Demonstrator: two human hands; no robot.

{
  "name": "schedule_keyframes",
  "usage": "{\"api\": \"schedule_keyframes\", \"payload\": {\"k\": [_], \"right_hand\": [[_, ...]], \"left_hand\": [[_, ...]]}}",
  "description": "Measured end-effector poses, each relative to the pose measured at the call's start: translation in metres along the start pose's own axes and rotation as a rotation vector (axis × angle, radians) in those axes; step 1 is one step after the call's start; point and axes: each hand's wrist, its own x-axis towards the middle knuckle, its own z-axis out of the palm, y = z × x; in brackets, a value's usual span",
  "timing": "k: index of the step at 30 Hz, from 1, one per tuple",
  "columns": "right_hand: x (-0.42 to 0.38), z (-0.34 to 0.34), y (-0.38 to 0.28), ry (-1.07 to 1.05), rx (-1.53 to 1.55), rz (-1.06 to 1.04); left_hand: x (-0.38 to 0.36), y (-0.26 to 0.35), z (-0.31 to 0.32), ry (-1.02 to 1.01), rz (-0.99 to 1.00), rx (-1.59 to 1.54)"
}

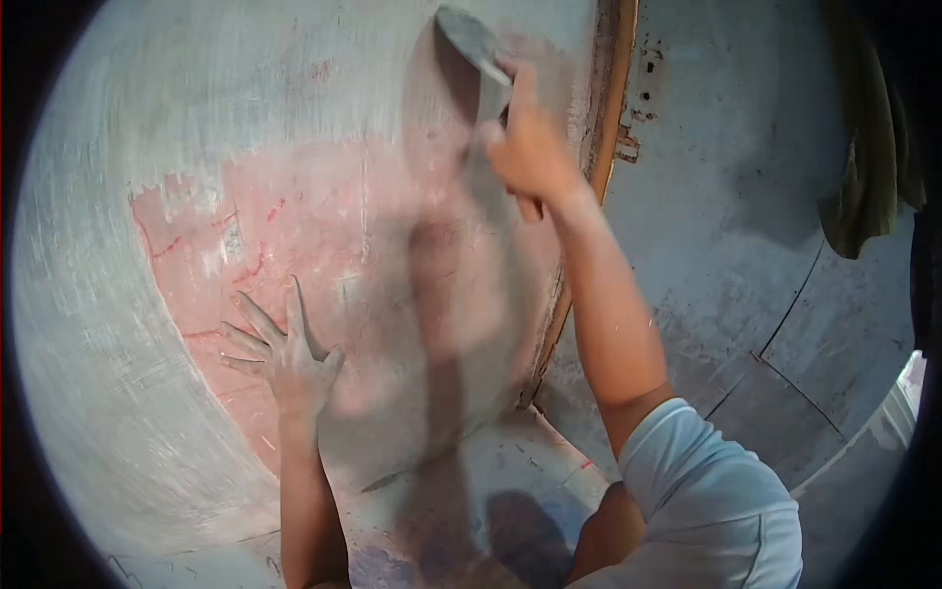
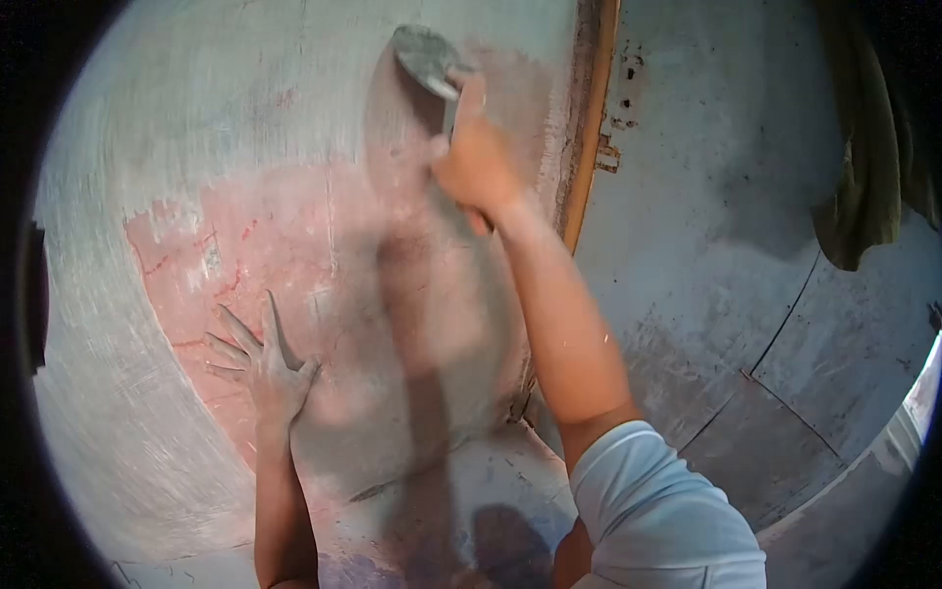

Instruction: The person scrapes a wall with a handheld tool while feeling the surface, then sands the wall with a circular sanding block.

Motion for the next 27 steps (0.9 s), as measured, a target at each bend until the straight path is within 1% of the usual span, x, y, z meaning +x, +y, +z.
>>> {"api": "schedule_keyframes", "payload": {"k": [1, 3, 4, 5, 7, 8, 9, 11, 13, 15, 17, 18, 19, 22, 23, 25, 26, 27], "right_hand": [[0.002, 0.022, 0.044, 0.152, -0.085, -0.276], [-0.034, 0.050, 0.071, 0.212, -0.152, -0.414], [-0.055, 0.058, 0.068, 0.168, -0.124, -0.304], [-0.053, 0.056, 0.066, 0.170, -0.122, -0.306], [-0.045, 0.049, 0.062, 0.086, -0.017, -0.181], [-0.025, 0.042, 0.059, 0.197, -0.134, -0.340], [-0.004, 0.032, 0.045, 0.169, -0.102, -0.298], [0.025, 0.011, 0.021, 0.132, -0.018, -0.240], [0.028, 0.006, 0.008, 0.099, 0.047, -0.187], [0.015, 0.018, 0.024, 0.114, -0.045, -0.220], [0.000, 0.043, 0.064, 0.181, -0.142, -0.351], [-0.016, 0.050, 0.065, 0.216, -0.165, -0.408], [-0.029, 0.049, 0.065, 0.168, -0.136, -0.351], [-0.003, 0.045, 0.066, 0.229, -0.171, -0.404], [0.013, 0.036, 0.056, 0.228, -0.241, -0.375], [0.036, 0.019, 0.033, 0.212, -0.190, -0.320], [0.020, 0.006, -0.002, 0.078, -0.092, -0.087], [0.019, 0.008, 0.003, 0.073, -0.098, -0.087]], "left_hand": [[0.000, 0.001, -0.001, 0.004, 0.002, -0.006], [0.001, 0.000, -0.001, 0.017, -0.002, -0.013], [0.000, -0.001, -0.001, 0.012, 0.008, -0.029], [0.000, -0.003, -0.001, 0.007, 0.020, -0.043], [-0.001, -0.005, -0.002, 0.002, 0.023, -0.043], [0.000, -0.005, -0.001, -0.005, 0.023, -0.052], [0.001, -0.006, 0.001, -0.007, 0.026, -0.051], [0.000, -0.007, 0.008, 0.053, 0.035, -0.023], [0.002, -0.004, 0.006, 0.041, 0.019, -0.030], [0.001, 0.000, 0.001, 0.016, 0.009, -0.037], [0.002, 0.004, -0.003, 0.010, -0.002, -0.046], [0.001, 0.004, -0.003, 0.009, -0.008, -0.047], [0.001, 0.004, -0.004, 0.000, -0.005, -0.051], [0.000, -0.001, -0.003, -0.004, 0.012, -0.037], [0.000, -0.002, -0.001, -0.005, 0.026, -0.029], [0.001, -0.001, 0.001, 0.005, 0.025, -0.018], [0.002, -0.001, 0.003, 0.018, 0.018, -0.009], [0.002, 0.000, 0.003, 0.013, 0.014, -0.013]]}}
